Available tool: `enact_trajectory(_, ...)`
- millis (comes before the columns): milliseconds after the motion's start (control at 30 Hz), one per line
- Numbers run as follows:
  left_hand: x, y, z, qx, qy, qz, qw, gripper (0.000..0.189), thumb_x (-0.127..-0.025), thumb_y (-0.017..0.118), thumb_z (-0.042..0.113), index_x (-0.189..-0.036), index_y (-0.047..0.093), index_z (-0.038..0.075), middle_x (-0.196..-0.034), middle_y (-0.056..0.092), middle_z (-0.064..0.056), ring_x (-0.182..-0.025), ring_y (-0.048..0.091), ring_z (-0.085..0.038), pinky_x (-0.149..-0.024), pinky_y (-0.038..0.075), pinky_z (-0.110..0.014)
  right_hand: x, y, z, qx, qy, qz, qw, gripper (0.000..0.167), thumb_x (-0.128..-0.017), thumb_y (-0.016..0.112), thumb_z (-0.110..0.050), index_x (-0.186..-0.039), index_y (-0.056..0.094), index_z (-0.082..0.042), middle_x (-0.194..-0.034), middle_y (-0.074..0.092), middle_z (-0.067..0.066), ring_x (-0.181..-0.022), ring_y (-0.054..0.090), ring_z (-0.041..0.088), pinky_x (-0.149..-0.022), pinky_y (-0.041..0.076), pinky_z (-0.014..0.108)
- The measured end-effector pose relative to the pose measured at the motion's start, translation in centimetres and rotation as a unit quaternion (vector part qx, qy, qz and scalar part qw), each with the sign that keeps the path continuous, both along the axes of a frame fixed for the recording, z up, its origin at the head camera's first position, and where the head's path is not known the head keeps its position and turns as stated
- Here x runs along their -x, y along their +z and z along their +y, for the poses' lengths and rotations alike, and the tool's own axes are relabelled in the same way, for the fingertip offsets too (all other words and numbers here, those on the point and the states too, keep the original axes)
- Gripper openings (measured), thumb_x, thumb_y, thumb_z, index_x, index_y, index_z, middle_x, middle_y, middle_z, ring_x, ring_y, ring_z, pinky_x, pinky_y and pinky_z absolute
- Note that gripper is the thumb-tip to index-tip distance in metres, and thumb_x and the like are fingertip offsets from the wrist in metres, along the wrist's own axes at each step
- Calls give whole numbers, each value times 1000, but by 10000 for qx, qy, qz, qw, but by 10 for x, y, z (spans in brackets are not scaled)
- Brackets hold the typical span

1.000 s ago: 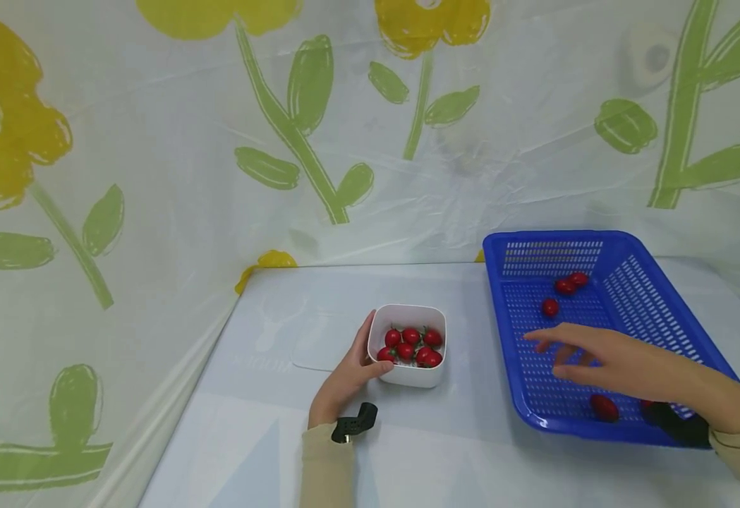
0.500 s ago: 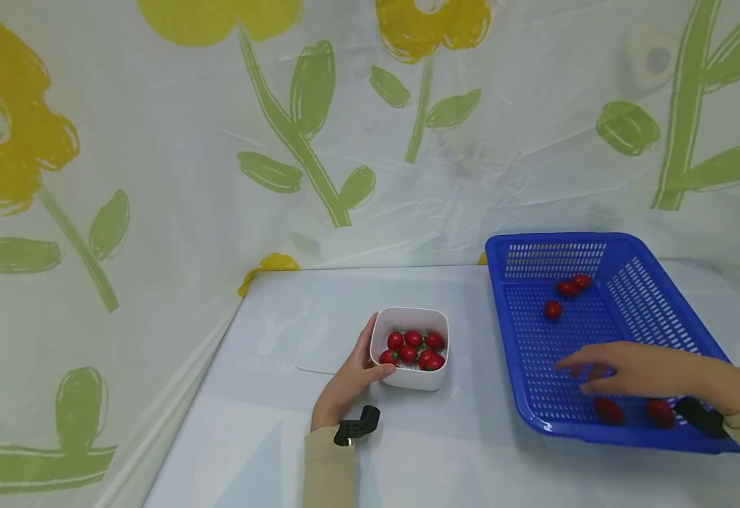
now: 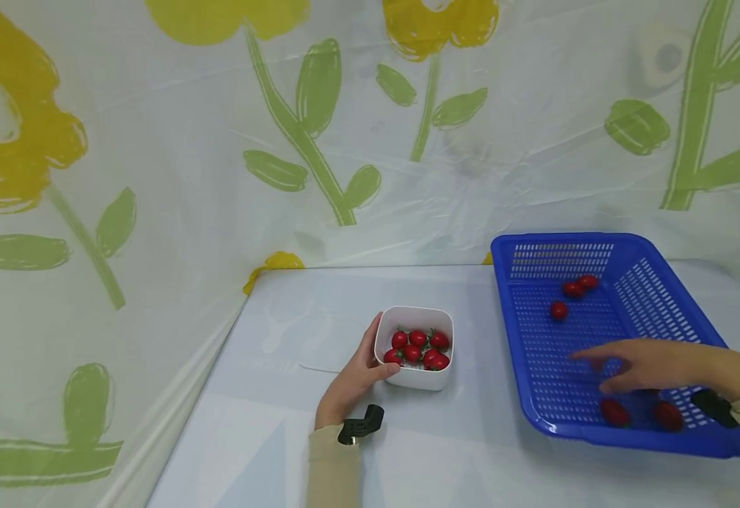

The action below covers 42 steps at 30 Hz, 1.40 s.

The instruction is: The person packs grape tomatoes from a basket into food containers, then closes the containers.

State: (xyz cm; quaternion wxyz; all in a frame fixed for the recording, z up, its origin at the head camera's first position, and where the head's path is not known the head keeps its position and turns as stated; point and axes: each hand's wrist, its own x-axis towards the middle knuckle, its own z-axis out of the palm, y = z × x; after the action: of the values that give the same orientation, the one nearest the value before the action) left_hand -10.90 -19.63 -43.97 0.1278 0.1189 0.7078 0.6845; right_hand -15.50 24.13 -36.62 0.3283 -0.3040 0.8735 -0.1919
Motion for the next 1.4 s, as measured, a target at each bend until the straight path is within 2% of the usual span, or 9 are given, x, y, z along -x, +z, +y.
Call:
enact_trajectory(133, 0, 0, 0, 24, 32, 40, 10000, 84, -82, 63, 15, -144, 7, 25, -146, 14, 1, -133, 11, -23, -101, 24, -47, -3, -2, -1, -69, -263, -526, 9982, 50, -82, 62, -30, -126, 50, -9, -114, 54, 12, -105, 48, 38, -82, 39, 57)
enact_trajectory(200, 0, 0, 0, 30, 30, 48, 10000, 84, -82, 63, 15, -144, 7, 26, -146, 15, 2, -133, 11, -23, -101, 24, -47, -4, -4, -1, -168, -426, -773, 9960, 48, -81, 63, -29, -123, 53, -10, -116, 53, 14, -107, 46, 41, -83, 37, 59)
enact_trajectory(267, 1, 0, 0, 21, 21, 57, 10000, 84, -82, 63, 16, -144, 7, 26, -146, 15, 3, -134, 11, -22, -101, 24, -47, -5, -5, -2, -215, -582, -1061, 9924, 43, -81, 63, -27, -120, 55, -11, -113, 53, 14, -101, 49, 37, -79, 42, 53)
enact_trajectory(400, 2, -1, 0, -28, -6, 90, 10000, 83, -82, 63, 18, -144, 8, 26, -146, 15, 2, -134, 11, -22, -103, 21, -47, -8, -8, -5, -275, -822, -1499, 9849, 35, -80, 63, -22, -113, 59, -11, -105, 53, 12, -87, 52, 25, -63, 49, 38)
enact_trajectory(500, 2, -2, 0, -55, -25, 100, 9999, 84, -82, 64, 19, -144, 8, 26, -146, 15, 1, -134, 11, -22, -103, 20, -48, -11, -9, -9, -403, -1031, -1689, 9794, 27, -79, 65, -20, -105, 63, -15, -105, 54, 11, -85, 53, 24, -60, 51, 37)
enact_trajectory(667, 1, -2, 0, -60, -11, 77, 10000, 84, -82, 64, 19, -144, 8, 26, -146, 16, 1, -133, 12, -22, -102, 21, -48, -14, -8, -16, -596, -1000, -1741, 9778, 18, -75, 68, -16, -93, 66, -16, -95, 55, 7, -80, 55, 24, -59, 51, 37)
enact_trajectory(1000, 0, -1, 1, -38, 20, -12, 10000, 85, -82, 64, 20, -144, 7, 26, -146, 14, 2, -133, 11, -22, -102, 22, -48, -15, -12, -23, -637, -851, -1728, 9792, 20, -71, 68, -6, -88, 62, -14, -89, 50, 7, -77, 52, 22, -59, 51, 34)
enact_trajectory(1200, 0, -1, 1, -48, 27, -40, 10000, 85, -81, 65, 22, -144, 7, 27, -146, 14, 2, -133, 10, -22, -102, 22, -49, -10, -14, -17, -233, -721, -1514, 9856, 23, -73, 63, -7, -94, 60, -15, -89, 52, 7, -69, 53, 20, -53, 47, 30)
enact_trajectory(1400, -1, 1, 1, -29, 22, -67, 10000, 83, -83, 62, 16, -144, 8, 25, -146, 14, 2, -134, 10, -20, -103, 21, -46, -2, -12, -12, 234, -456, -1303, 9902, 22, -78, 60, -11, -99, 59, -14, -96, 52, 7, -73, 51, 17, -53, 46, 30)
